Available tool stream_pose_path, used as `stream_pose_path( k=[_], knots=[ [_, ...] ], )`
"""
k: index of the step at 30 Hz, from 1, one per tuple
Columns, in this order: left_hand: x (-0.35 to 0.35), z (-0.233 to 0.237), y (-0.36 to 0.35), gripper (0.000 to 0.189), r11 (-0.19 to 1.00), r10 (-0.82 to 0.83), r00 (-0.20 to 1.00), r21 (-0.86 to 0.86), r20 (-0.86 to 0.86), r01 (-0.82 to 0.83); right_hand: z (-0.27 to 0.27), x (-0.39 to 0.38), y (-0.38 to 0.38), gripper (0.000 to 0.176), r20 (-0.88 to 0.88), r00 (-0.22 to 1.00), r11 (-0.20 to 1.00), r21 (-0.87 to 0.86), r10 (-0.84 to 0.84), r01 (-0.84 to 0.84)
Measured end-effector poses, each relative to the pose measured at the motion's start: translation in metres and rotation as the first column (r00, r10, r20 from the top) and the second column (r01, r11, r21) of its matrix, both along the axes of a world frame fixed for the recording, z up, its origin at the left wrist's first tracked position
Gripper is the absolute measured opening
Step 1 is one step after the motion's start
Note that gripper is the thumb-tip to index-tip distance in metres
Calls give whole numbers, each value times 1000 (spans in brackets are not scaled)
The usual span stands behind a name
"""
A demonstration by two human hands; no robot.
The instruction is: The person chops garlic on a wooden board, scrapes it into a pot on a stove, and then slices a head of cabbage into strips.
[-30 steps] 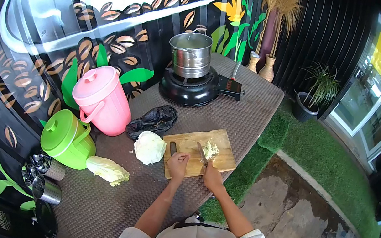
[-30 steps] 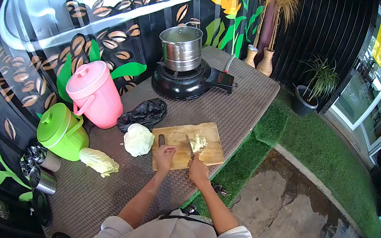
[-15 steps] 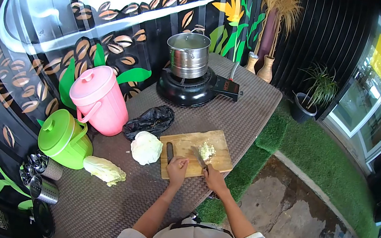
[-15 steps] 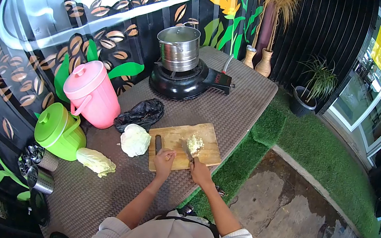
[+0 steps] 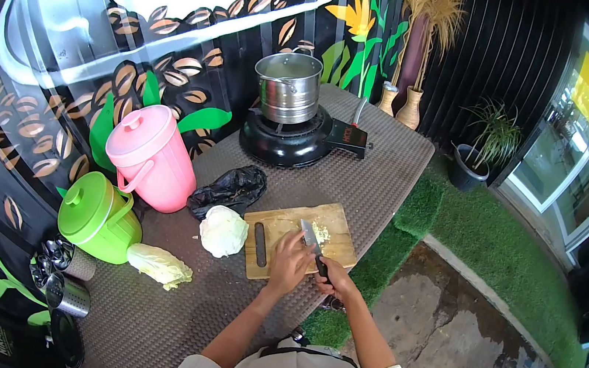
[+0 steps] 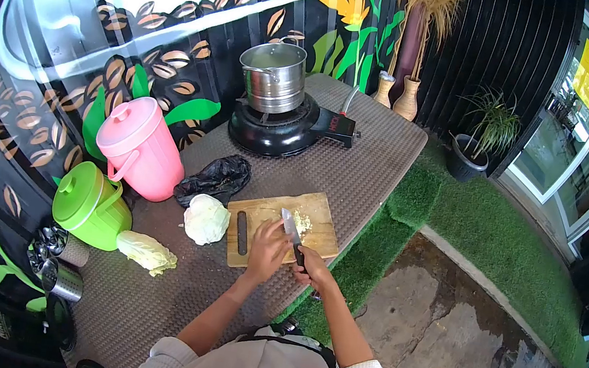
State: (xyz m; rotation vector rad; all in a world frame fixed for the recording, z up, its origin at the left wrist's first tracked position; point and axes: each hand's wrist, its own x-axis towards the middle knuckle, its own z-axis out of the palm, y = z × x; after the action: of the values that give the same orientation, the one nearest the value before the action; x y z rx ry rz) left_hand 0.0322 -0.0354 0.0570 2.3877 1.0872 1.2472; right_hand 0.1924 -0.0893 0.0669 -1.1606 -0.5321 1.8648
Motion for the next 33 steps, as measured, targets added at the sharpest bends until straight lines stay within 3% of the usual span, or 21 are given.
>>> stream_pose_path(
  k=[3,8,20,23,25,26,28,29,30,31,32,33],
  knots=[
    [-5,-7,-9,29,993,-114,992,-35,-52,112,4,3,-2,26,-50,999,1000,5,14,-14],
    [-10,0,-14,36,1000,-4,967,-20,-256,-2,-1,8,-4,26,-71,996,999,20,48,-47],
    [2,-17,12,41,981,160,946,-64,-282,-185,17,6,-24,29,-28,999,999,25,31,-30],
    [3,-13,17,42,971,184,935,-95,-302,-221,18,8,-30,29,45,999,998,56,21,-23],
    [5,-17,22,40,966,213,935,-81,-284,-245,13,8,-33,29,236,972,991,136,-16,-17],
    [5,-20,24,37,958,250,931,-69,-266,-277,6,9,-33,29,236,971,991,136,-19,-14],
    [0,-17,26,31,957,230,948,-126,-220,-262,-15,12,-29,29,459,879,983,177,-130,53],
    [-1,-15,26,26,952,216,961,-182,-171,-246,-27,12,-27,29,460,879,983,177,-128,51],
    [-1,-16,26,26,951,220,961,-181,-170,-250,-31,8,-25,28,692,626,894,449,-359,16],
    [-1,-17,27,21,939,257,955,-196,-151,-283,-35,7,-24,28,742,297,746,654,-601,-125],
    [-1,-18,27,17,925,294,947,-211,-132,-317,-38,8,-24,28,741,299,744,655,-601,-130],
    [-2,-20,30,17,923,300,945,-210,-130,-322,-20,4,-27,27,826,216,820,554,-520,-144]
  ],
)
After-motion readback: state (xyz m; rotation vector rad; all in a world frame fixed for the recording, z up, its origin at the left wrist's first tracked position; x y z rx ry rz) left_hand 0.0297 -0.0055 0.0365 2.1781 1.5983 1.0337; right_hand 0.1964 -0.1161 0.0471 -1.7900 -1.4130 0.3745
